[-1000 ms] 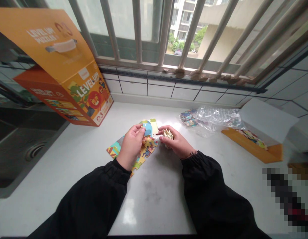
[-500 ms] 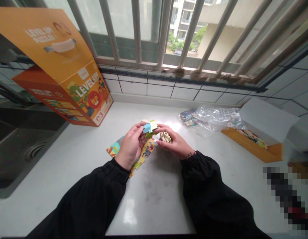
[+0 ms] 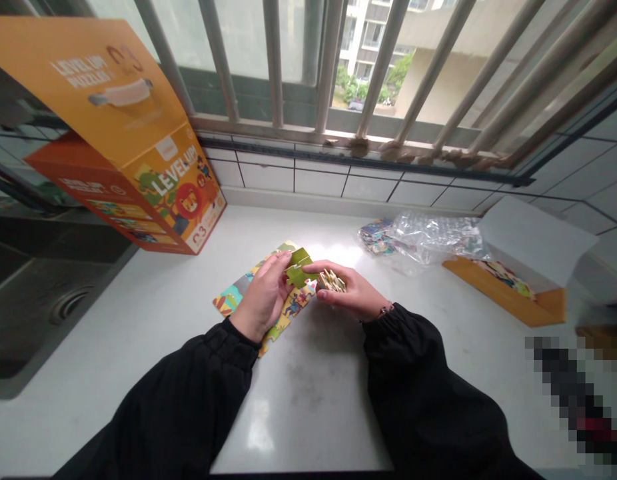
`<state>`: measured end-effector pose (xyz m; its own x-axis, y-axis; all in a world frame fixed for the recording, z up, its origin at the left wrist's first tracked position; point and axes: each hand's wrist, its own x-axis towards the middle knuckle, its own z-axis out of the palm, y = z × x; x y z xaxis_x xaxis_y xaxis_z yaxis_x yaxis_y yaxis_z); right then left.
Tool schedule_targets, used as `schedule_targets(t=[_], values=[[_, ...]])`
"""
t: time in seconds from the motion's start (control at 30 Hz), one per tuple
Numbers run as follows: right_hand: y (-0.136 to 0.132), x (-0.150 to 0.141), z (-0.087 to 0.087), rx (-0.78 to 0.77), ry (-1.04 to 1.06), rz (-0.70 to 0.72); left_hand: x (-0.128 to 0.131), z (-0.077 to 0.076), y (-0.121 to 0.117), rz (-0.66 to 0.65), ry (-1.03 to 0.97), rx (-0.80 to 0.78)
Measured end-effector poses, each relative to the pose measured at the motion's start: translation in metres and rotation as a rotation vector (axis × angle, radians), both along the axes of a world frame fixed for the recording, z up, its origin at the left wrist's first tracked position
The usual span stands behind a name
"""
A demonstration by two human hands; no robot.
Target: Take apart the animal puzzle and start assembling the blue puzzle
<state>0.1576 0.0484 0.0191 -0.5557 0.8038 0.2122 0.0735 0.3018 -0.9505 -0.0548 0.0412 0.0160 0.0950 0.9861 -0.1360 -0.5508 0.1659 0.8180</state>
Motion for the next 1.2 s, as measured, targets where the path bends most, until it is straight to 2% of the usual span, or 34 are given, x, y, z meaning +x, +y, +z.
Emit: schedule_targets(t=[0.3, 0.5, 0.67, 0.77, 0.87, 1.03, 1.1, 1.2], values=[[0.001, 0.001, -0.004, -0.067, -0.043, 0.003, -0.002, -0.012, 0.012, 0.220, 0.030, 0.014], [0.001, 0.001, -0.007, -0.131, -0.133, -0.080, -0.011, -0.011, 0.017, 0.384, 0.037, 0.032], [0.001, 0.002, -0.006, -0.121, -0.103, -0.082, -0.019, -0.011, 0.021, 0.433, 0.064, -0.039], [-0.001, 0.003, -0.002, -0.063, -0.026, -0.059, -0.018, -0.012, 0.022, 0.385, 0.077, -0.095], [-0.004, 0.005, 0.001, -0.080, 0.030, -0.064, -0.013, -0.012, 0.019, 0.286, 0.089, -0.148], [-0.005, 0.006, 0.001, -0.095, 0.128, -0.098, -0.006, -0.004, 0.005, 0.021, 0.097, -0.211], [-0.004, 0.006, 0.000, -0.095, 0.126, -0.105, -0.005, 0.000, 0.001, -0.073, 0.080, -0.225], [-0.001, 0.004, -0.002, -0.111, 0.053, -0.119, -0.003, 0.004, 0.001, -0.103, 0.046, -0.214]])
